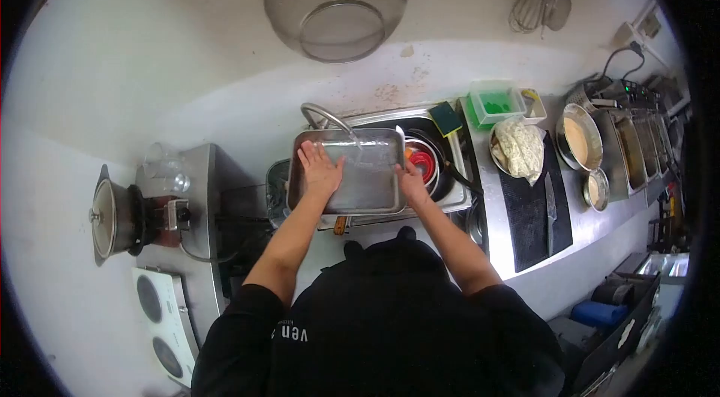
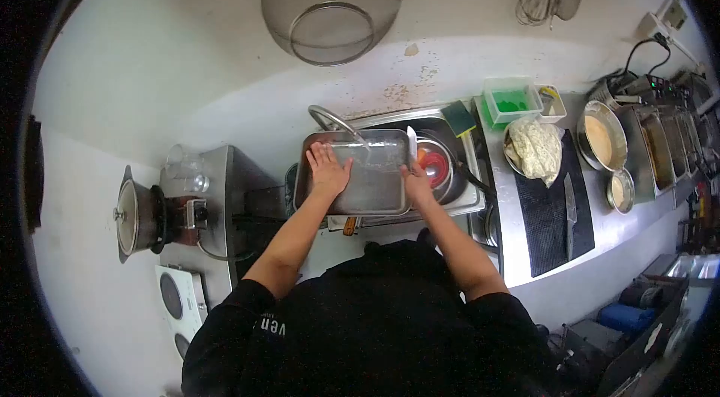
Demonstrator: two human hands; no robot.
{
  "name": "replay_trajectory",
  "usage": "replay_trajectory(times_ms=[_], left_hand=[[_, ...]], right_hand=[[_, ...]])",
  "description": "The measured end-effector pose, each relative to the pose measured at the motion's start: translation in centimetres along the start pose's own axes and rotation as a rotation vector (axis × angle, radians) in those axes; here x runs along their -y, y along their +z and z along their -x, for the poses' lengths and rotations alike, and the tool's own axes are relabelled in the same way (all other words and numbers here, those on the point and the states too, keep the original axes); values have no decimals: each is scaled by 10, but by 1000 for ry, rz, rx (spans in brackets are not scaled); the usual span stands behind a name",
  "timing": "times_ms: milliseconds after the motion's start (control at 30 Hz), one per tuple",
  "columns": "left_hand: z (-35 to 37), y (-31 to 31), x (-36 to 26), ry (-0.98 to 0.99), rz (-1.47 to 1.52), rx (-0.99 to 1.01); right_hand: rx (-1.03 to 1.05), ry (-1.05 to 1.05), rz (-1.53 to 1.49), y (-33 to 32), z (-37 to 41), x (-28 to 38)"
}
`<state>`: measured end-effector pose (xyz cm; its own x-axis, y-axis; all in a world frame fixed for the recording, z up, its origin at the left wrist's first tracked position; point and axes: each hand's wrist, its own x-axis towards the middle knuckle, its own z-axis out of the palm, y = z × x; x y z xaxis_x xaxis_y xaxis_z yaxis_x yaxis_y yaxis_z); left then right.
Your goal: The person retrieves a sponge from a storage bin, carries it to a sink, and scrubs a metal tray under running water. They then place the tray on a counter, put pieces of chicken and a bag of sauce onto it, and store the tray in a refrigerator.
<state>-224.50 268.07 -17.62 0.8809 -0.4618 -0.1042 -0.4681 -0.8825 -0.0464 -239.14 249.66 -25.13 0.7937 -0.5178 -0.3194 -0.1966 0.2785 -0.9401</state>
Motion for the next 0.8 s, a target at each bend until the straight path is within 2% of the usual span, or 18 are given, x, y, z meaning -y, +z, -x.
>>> replay_trajectory(times_ms=[33, 100, 133, 167, 233, 333, 367, 433, 467, 500, 533, 567, 600, 633, 700, 733, 767, 800], left_hand=[[-7, 12, -14, 19, 4, 3], [-18, 33, -46, -274, 218, -137], [-20, 43, -59, -199, 251, -216], [-14, 41, -77, -168, 262, -203], [0, 25, -110, 222, 323, -135], [2, 21, -133, 398, 279, -194], [6, 16, -142, 409, 287, -192], [14, 6, -152, 246, 285, -200], [17, 8, -153, 231, 278, -196], [18, 12, -152, 382, 203, -160], [18, 14, -150, 528, 124, -123], [16, 17, -148, 646, 170, -9], [14, 17, -146, 765, 220, 106], [15, 18, -143, 744, 210, 102], [23, 9, -141, 914, 283, 257], [28, 3, -140, 902, 282, 253], [38, -19, -141, 952, 329, 416], [44, -29, -138, 998, 374, 581]], right_hand=[[-20, 0, 0, 2, 2, -4], [-76, -2, -73, 12, 17, 8], [-107, -1, -72, 14, 25, 21], [-103, 5, -152, 14, 35, 37], [-124, 4, -232, 7, 43, 50], [-142, -112, -351, -16, 43, 46], [-154, -115, -346, -22, 44, 45], [-177, -87, -285, -28, 43, 43], [-184, -13, -310, -26, 43, 44], [-159, -1, -313, -23, 42, 41], [-173, -77, -331, -20, 40, 38], [-186, -155, -351, -18, 37, 36], [-208, -103, -375, -19, 42, 48], [-207, -52, -344, -27, 37, 47], [-237, -103, -354, -40, 28, 42], [-252, -44, -321, -50, 28, 44], [-268, 15, -287, -60, 28, 51], [-229, -248, -163, -65, 26, 60]])
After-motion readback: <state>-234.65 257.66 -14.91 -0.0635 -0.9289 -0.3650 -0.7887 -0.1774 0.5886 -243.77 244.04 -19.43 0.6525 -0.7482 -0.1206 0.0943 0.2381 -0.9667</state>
